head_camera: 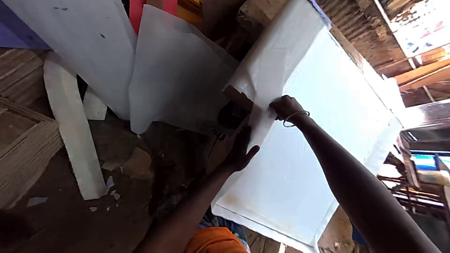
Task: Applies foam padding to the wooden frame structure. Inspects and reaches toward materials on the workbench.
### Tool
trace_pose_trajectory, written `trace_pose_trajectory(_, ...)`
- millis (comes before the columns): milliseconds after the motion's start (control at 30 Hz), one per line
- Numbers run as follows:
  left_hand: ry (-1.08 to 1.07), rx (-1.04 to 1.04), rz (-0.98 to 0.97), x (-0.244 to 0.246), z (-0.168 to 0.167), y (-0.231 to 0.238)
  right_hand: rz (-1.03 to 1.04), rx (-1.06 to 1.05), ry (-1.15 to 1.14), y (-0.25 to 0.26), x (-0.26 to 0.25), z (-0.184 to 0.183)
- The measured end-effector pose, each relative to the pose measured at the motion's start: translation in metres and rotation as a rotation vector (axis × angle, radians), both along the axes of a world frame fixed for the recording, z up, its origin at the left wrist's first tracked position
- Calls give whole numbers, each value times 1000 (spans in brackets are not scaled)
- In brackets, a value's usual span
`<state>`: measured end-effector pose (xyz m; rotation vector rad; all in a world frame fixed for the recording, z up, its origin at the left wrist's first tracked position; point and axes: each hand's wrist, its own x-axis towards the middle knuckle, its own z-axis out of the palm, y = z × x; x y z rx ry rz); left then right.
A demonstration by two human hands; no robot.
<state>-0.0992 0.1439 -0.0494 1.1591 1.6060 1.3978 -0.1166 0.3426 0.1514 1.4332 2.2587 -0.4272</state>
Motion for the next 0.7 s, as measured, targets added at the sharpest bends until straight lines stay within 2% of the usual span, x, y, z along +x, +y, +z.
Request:
trace_pose_trajectory(200,-39,43,13,-6,8,22,-38,-26,20,7,6,-4)
trace_pose_trajectory(400,-94,33,-25,-11,14,38,83,-49,37,14,12,4)
trace_pose_trajectory(533,-129,67,-9,-12,12,48,71,-44,1,14,9,3)
trace_pose_trajectory(700,-208,57,-11,-16,26,62,155,0,-7,14,11,0)
